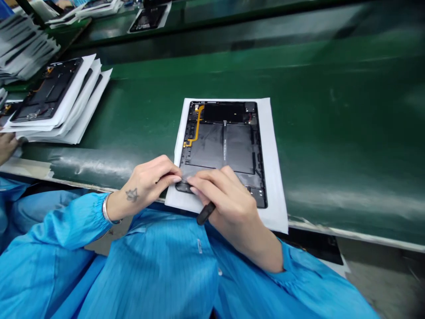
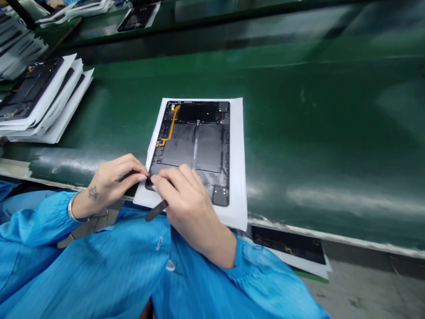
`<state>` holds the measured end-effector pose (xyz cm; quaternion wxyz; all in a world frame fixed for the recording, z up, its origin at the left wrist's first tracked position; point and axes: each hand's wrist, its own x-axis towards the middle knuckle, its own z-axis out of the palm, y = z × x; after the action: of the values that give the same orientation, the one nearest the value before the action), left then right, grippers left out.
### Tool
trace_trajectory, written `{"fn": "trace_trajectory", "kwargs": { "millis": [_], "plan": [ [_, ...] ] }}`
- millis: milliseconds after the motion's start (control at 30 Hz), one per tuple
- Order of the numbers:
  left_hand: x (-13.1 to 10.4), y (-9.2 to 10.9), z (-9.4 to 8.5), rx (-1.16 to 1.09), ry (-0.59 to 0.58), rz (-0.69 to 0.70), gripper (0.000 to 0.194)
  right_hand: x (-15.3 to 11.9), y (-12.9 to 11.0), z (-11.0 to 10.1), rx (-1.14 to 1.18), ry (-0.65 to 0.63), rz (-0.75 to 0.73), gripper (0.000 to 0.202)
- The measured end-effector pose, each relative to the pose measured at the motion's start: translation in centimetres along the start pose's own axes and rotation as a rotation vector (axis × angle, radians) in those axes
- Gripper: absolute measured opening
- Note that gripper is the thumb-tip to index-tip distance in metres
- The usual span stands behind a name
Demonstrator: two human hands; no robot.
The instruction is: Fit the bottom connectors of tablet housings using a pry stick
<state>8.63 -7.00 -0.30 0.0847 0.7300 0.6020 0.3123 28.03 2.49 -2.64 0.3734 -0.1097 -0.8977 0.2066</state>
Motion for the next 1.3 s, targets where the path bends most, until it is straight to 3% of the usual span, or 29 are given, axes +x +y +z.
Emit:
{"fn": "trace_trajectory", "kwargs": {
  "millis": [200, 467, 633, 733, 933, 1100, 1233, 1300],
  "plan": [
    [-0.9, -0.9, 0.3, 0.301, -0.087, 0.209, 0.008, -0.7, 0.2, 0.0, -0.092, -0.13, -0.123, 0.023],
    [-0.1, 0.1, -0.9, 0.443, -0.189, 0.319, 0.013, -0.6, 0.1, 0.1, -0.187, -0.19, -0.148, 0.028],
    [-1.1, -0.4, -0.8, 0.371, -0.088, 0.284, 0.01, -0.4, -0.1, 0.0, -0.267, -0.226, -0.176, 0.032],
    [-2.1, -0.8, -0.6, 0.327, -0.038, 0.274, 0.018, -0.5, -0.1, 0.0, -0.275, -0.245, -0.19, 0.032],
    [-2.2, 0.1, -1.1, 0.423, -0.096, 0.387, 0.026, -0.3, 0.1, -0.1, -0.204, -0.224, -0.181, 0.026],
    [-1.9, 0.8, -1.6, 0.606, -0.226, 0.449, 0.028, 1.1, -0.1, -2.9, 0.032, -0.289, 0.005, 0.077],
    [-1.8, -0.4, -1.0, 0.449, -0.17, 0.32, 0.026, 1.4, -0.5, -3.5, -0.215, -0.234, -0.017, 0.044],
    [-1.5, -1.4, -0.6, 0.318, -0.139, 0.216, 0.036, 1.1, -0.7, -2.9, -0.298, -0.174, -0.004, 0.033]
  ]
}}
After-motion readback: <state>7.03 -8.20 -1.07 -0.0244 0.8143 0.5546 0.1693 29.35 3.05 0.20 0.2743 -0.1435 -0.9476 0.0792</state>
